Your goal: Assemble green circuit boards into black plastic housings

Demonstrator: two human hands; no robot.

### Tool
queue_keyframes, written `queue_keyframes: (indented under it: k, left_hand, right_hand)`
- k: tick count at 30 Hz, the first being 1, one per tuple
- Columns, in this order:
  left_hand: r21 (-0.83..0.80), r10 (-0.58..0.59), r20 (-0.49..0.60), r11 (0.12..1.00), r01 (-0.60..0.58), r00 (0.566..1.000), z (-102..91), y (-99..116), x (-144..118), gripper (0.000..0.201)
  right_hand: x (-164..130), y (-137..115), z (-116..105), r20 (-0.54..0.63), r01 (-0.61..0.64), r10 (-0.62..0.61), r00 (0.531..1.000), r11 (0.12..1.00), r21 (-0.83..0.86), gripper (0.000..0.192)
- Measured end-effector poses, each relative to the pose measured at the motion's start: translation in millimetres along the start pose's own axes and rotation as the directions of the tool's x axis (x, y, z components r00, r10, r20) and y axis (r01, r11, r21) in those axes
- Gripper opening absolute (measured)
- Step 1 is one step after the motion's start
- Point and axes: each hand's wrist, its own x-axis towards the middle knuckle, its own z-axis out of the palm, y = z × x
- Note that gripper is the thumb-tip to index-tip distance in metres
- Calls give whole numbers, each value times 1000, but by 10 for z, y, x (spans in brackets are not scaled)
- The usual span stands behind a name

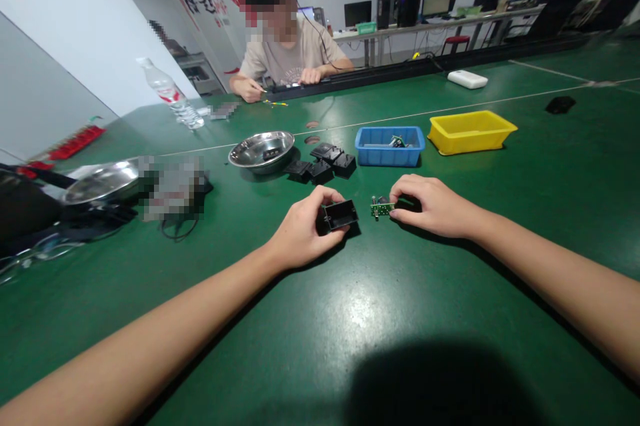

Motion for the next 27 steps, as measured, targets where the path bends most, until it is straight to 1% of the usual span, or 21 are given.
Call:
queue_keyframes:
  k: [8, 27]
  left_hand:
    - [-23, 14, -10, 1000, -14, 1000, 3, -2, 4, 31]
    - [-19, 32, -10, 999, -32, 999, -4, 2, -3, 32]
  right_hand:
    - [4, 1, 3, 4, 3, -3, 1000, 1000, -2, 3]
    - [3, -13, -14, 11, 4, -4, 1000, 1000, 1, 4]
